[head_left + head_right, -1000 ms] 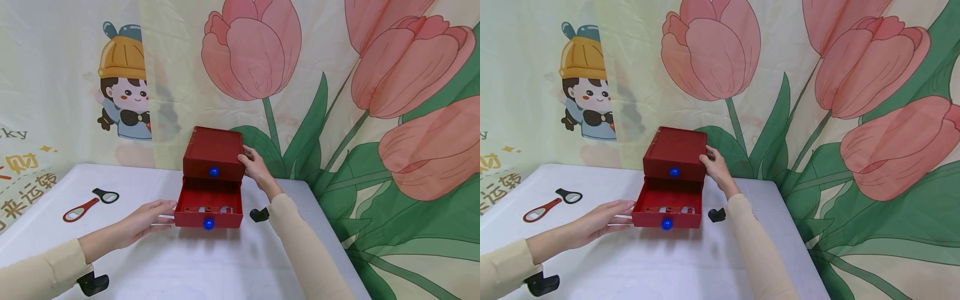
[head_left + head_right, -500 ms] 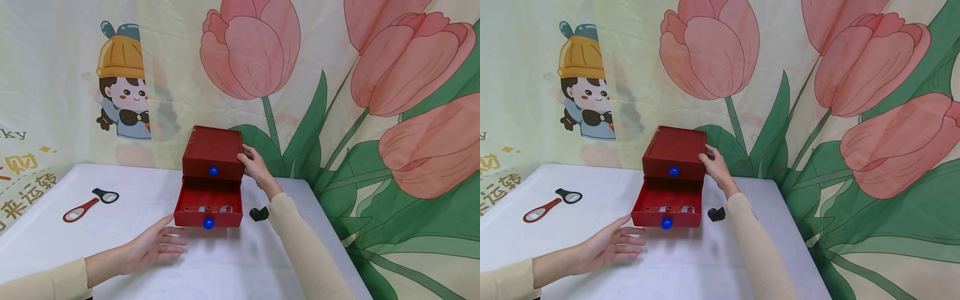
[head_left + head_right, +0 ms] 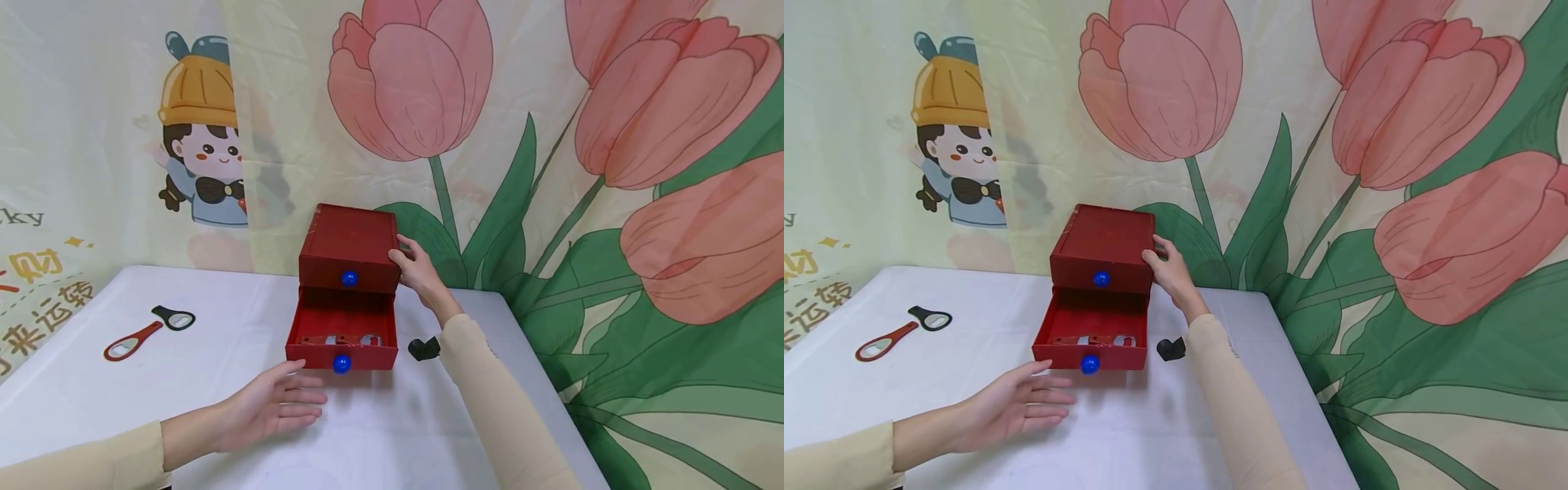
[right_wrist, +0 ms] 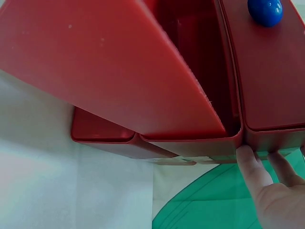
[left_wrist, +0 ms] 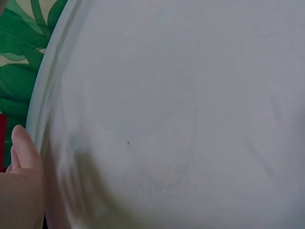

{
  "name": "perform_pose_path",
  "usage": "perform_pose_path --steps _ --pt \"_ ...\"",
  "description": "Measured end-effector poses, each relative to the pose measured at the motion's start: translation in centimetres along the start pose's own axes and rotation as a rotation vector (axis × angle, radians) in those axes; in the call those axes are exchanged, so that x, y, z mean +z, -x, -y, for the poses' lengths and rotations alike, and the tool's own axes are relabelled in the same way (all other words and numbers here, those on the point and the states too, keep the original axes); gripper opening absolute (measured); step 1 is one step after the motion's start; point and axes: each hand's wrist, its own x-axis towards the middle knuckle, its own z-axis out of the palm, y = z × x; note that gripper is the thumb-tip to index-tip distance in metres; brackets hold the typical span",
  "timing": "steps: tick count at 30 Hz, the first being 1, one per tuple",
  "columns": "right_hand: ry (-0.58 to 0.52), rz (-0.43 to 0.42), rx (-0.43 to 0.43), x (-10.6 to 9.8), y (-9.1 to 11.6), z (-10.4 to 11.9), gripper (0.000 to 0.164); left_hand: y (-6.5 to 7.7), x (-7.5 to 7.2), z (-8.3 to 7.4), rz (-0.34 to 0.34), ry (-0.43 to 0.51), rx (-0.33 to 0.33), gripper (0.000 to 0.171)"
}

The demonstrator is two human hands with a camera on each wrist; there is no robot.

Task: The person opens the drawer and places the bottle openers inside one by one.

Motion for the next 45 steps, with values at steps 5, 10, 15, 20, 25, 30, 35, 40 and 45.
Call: perform_pose_path --steps 5,10,15,20,25,30,35,40,45 --pt "-0.006 0.004 0.011 0.1 0.1 -0.1 0.066 -1.1 1.1 -0.5 0.010 0.058 -0.048 0.091" --pt "-0.020 0.006 0.007 0.1 0.0 0.0 0.065 -2.2 2.3 -1.1 0.039 0.125 -0.059 0.090" --pt "-0.019 0.003 0.005 0.1 0.0 0.0 0.065 -3.1 3.3 -1.3 0.037 0.161 -0.045 0.085" --pt "-0.018 0.008 0.002 0.2 0.0 0.0 0.065 -3.6 3.8 -1.2 -0.003 0.202 -0.032 0.077" --pt "-0.016 0.006 0.001 0.2 0.0 0.0 0.064 -3.8 4.0 -1.1 -0.042 0.225 -0.031 0.072" --pt "-0.022 0.010 -0.001 0.1 0.0 0.0 0.065 -3.8 4.0 -1.1 -0.054 0.218 -0.021 0.068" --pt "-0.043 0.019 -0.001 0.0 0.0 0.0 0.064 -4.1 4.1 -1.1 -0.070 0.230 -0.016 0.064" --pt "-0.053 0.023 -0.003 0.0 -0.1 0.0 0.063 -4.6 4.2 -1.2 -0.083 0.244 -0.006 0.061" --pt "-0.044 0.017 -0.001 0.0 -0.1 0.0 0.063 -5.1 4.1 -1.5 -0.092 0.228 0.033 0.063"
